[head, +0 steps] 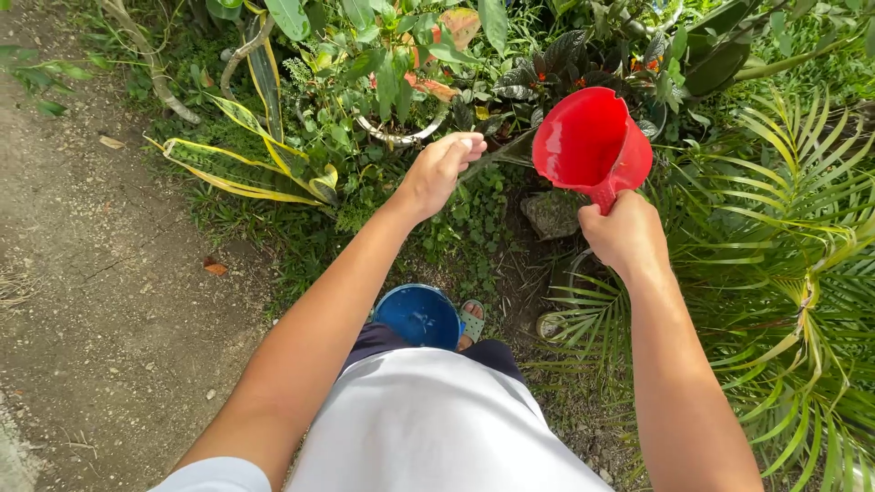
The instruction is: Watering various potted plants in a garden using a bucket and a red scoop.
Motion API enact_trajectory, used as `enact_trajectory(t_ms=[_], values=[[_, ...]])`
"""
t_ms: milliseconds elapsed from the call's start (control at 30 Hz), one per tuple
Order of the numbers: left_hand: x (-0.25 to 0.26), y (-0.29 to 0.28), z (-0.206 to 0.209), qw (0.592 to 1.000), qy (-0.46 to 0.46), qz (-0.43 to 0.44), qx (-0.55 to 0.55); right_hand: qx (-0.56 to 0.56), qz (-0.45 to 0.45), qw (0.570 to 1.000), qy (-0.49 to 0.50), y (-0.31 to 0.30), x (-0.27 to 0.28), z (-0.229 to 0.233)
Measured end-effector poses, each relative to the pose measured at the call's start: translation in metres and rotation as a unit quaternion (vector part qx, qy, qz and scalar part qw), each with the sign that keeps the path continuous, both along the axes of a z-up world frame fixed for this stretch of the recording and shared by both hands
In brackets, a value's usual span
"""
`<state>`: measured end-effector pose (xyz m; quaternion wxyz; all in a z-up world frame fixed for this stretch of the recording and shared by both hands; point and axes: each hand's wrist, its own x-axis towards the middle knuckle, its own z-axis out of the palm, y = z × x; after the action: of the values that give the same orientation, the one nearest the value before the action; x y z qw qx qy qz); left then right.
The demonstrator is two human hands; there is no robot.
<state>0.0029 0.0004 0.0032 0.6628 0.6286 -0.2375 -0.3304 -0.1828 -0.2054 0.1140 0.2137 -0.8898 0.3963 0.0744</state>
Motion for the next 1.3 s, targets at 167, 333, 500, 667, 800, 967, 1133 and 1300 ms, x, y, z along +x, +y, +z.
enact_trajectory(t_ms=[167,333,500,667,800,967,1133,1300], values=[[0.000,-0.001,0.001,1.000,-0.001,-0.001,0.004,0.005,-0.006,1.000,-0.013,-0.004,0.001,0.000],[0.000,-0.003,-0.002,1.000,0.000,-0.003,-0.012,0.126,-0.076,0.989,-0.031,-0.005,0.009,0.017],[0.006,-0.002,0.020,0.999,-0.051,0.003,0.008,0.271,-0.096,0.953,-0.097,-0.007,0.025,0.027],[0.036,0.003,0.043,0.992,-0.113,0.038,0.041,0.243,-0.058,0.965,-0.084,0.003,0.055,0.045],[0.055,0.013,0.061,0.991,-0.115,0.070,-0.012,0.175,-0.035,0.983,-0.050,0.018,0.084,0.077],[0.071,0.024,0.066,0.990,-0.115,0.073,-0.027,0.193,-0.028,0.979,-0.058,0.011,0.106,0.071],[0.098,0.033,0.074,0.990,-0.132,0.045,-0.026,0.211,-0.044,0.972,-0.090,0.012,0.124,0.070],[0.116,0.024,0.073,0.990,-0.119,0.052,-0.062,0.148,-0.037,0.985,-0.074,0.009,0.142,0.076]])
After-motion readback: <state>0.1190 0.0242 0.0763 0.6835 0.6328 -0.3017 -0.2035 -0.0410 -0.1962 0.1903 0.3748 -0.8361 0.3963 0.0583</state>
